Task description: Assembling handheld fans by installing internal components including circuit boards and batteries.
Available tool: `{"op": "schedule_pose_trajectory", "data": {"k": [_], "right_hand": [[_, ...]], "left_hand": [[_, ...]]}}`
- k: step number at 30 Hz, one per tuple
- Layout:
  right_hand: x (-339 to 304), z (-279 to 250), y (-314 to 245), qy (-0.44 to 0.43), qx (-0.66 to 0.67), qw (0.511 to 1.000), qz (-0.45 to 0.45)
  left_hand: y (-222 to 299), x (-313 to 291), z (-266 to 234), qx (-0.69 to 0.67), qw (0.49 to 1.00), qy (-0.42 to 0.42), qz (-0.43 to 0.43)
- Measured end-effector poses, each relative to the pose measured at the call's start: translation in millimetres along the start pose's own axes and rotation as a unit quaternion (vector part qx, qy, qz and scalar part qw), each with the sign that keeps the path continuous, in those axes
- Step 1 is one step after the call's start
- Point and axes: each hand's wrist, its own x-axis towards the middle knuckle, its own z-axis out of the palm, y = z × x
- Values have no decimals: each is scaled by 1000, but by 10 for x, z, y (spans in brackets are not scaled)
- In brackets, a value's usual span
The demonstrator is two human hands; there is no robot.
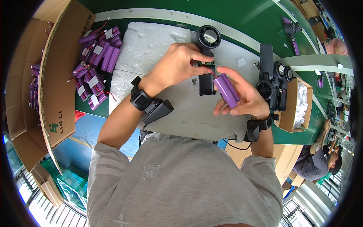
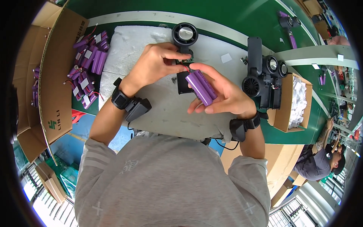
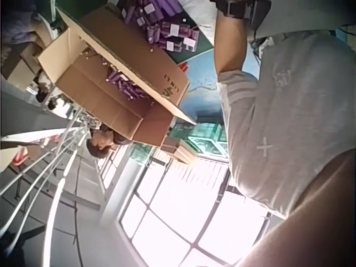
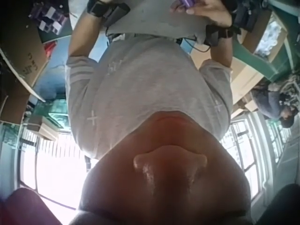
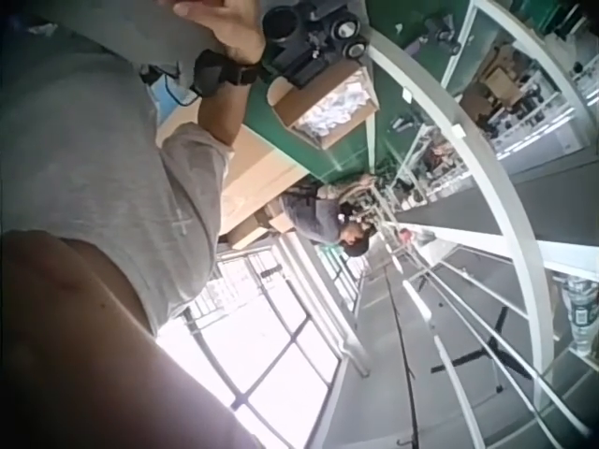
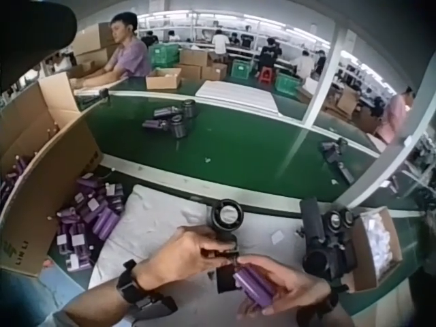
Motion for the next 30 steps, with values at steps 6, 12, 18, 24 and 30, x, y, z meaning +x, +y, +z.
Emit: {"op": "schedule_pose_trajectory", "data": {"k": [6,12,18,24,30], "right_hand": [[37,-65,-10,71,-60,996,-8],[107,-95,72,102,-159,978,-85],[223,-48,212,115,-248,952,-137],[297,17,239,154,-459,854,-190],[327,132,285,191,-502,810,-235]], "left_hand": [[-53,6,40,22,997,36,68],[-27,-1,-12,27,998,1,59],[3,9,-63,20,998,-39,49],[-6,-8,-105,17,997,-56,53],[-8,-10,-103,8,997,-64,50]]}}
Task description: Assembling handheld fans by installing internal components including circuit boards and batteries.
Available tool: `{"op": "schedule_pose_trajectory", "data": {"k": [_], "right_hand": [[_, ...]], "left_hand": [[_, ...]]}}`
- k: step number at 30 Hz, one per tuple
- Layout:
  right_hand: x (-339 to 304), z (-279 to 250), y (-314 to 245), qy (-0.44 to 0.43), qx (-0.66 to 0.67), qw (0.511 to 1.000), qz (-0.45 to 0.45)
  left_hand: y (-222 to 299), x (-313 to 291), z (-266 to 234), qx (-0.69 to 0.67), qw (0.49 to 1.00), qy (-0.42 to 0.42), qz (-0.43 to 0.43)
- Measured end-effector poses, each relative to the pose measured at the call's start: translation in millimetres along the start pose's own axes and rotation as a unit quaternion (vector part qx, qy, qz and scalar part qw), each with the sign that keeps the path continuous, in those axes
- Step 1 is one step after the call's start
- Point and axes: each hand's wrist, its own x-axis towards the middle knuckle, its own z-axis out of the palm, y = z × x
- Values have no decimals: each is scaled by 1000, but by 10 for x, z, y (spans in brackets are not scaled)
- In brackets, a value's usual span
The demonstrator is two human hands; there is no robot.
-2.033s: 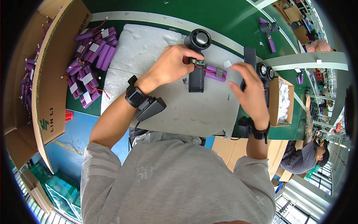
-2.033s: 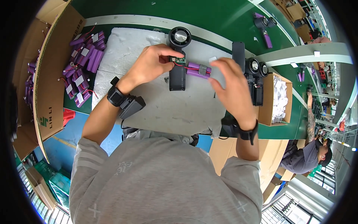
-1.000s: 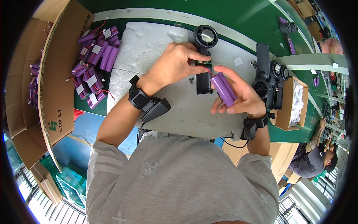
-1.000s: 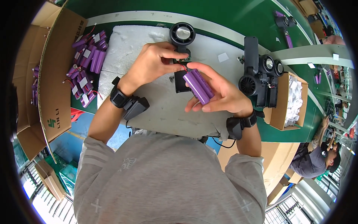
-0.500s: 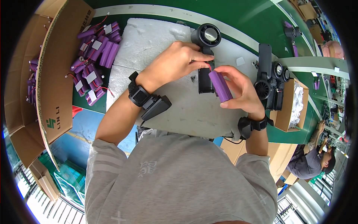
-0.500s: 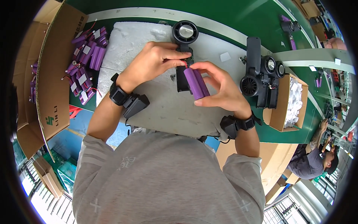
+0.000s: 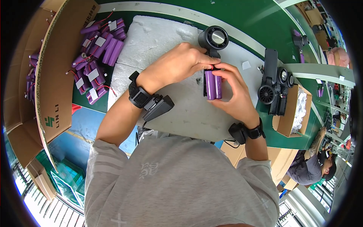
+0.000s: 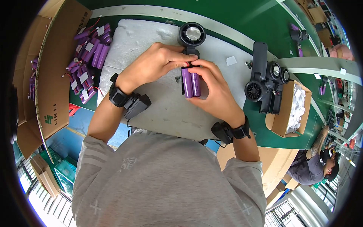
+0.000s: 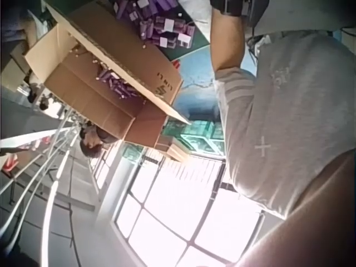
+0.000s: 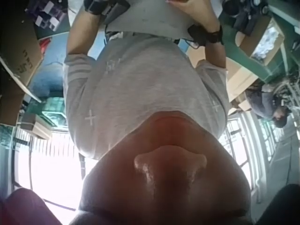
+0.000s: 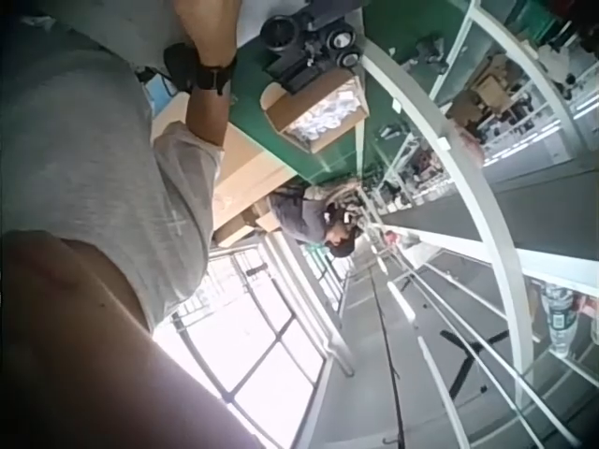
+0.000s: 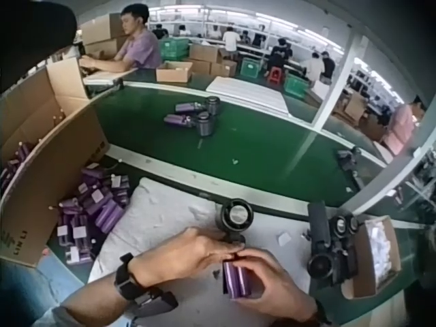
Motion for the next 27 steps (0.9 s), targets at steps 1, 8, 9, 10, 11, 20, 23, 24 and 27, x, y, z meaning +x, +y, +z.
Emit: {"op": "schedule_pose_trajectory", "data": {"k": [1,8,9,10,11,20,23,24,27], "right_hand": [[-6,6,-16,8,-2,1000,1],[-64,62,-1,30,-38,999,-3],[-62,66,-4,33,-51,998,-6],[-62,71,-7,36,-65,997,-8],[-66,77,-12,35,-65,997,-8],[-50,94,-78,37,-65,997,27],[-32,83,-92,36,-69,997,24],[-25,80,-103,33,-76,996,31],[-12,84,-107,28,-90,995,43]], "left_hand": [[3,-2,-2,0,1000,1,-1],[39,-16,-17,-3,1000,-4,-20],[39,-14,-20,-3,1000,-4,-20],[37,-12,-23,-3,1000,-4,-17],[36,-11,-25,-4,1000,-3,-14],[7,-19,-11,-15,1000,6,5],[38,-7,-40,-21,1000,4,7],[46,-5,-46,-24,1000,2,9],[-10,-16,5,-21,999,30,27]]}}
